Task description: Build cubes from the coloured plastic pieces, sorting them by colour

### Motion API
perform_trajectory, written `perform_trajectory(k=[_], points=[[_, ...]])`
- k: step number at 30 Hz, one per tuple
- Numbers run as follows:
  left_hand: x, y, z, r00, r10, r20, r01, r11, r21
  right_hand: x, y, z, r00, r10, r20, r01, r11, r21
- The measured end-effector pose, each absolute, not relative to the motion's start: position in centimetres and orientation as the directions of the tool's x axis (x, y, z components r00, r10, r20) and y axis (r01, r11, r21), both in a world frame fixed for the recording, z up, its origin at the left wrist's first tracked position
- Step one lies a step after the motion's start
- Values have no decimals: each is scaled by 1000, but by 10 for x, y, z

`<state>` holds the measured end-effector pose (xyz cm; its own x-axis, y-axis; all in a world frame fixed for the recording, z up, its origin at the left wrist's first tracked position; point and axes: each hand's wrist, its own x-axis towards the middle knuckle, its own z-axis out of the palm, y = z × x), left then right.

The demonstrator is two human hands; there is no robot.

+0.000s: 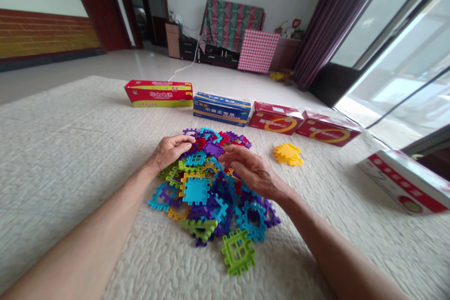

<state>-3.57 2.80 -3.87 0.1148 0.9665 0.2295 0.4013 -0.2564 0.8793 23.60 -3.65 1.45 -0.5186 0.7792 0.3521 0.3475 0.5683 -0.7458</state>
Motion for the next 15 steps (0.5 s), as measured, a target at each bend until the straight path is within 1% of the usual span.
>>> perform_trajectory(k=[1, 3, 6, 9, 11, 15], points=[[-36, 28, -39, 113, 966, 231, 398, -258, 881, 236, -36, 15, -525, 774, 354, 338, 571, -749], [-36, 28, -39, 111, 966, 232, 395, -257, 882, 237, -36, 15, -530, 774, 347, 425, 596, -681], [-36, 28, -39, 109, 967, 229, 404, -254, 879, 239, -36, 14, -570, 774, 275, 624, 625, -468], [-36, 27, -38, 107, 969, 225, 415, -249, 875, 239, -40, 13, -568, 807, 162, 755, 589, -289], [-36, 27, -38, 105, 970, 222, 417, -245, 875, 238, -42, 15, -548, 831, 101, 801, 555, -224], [-35, 26, -37, 100, 971, 217, 417, -239, 877, 233, -47, 17, -514, 858, 17, 845, 510, -161]])
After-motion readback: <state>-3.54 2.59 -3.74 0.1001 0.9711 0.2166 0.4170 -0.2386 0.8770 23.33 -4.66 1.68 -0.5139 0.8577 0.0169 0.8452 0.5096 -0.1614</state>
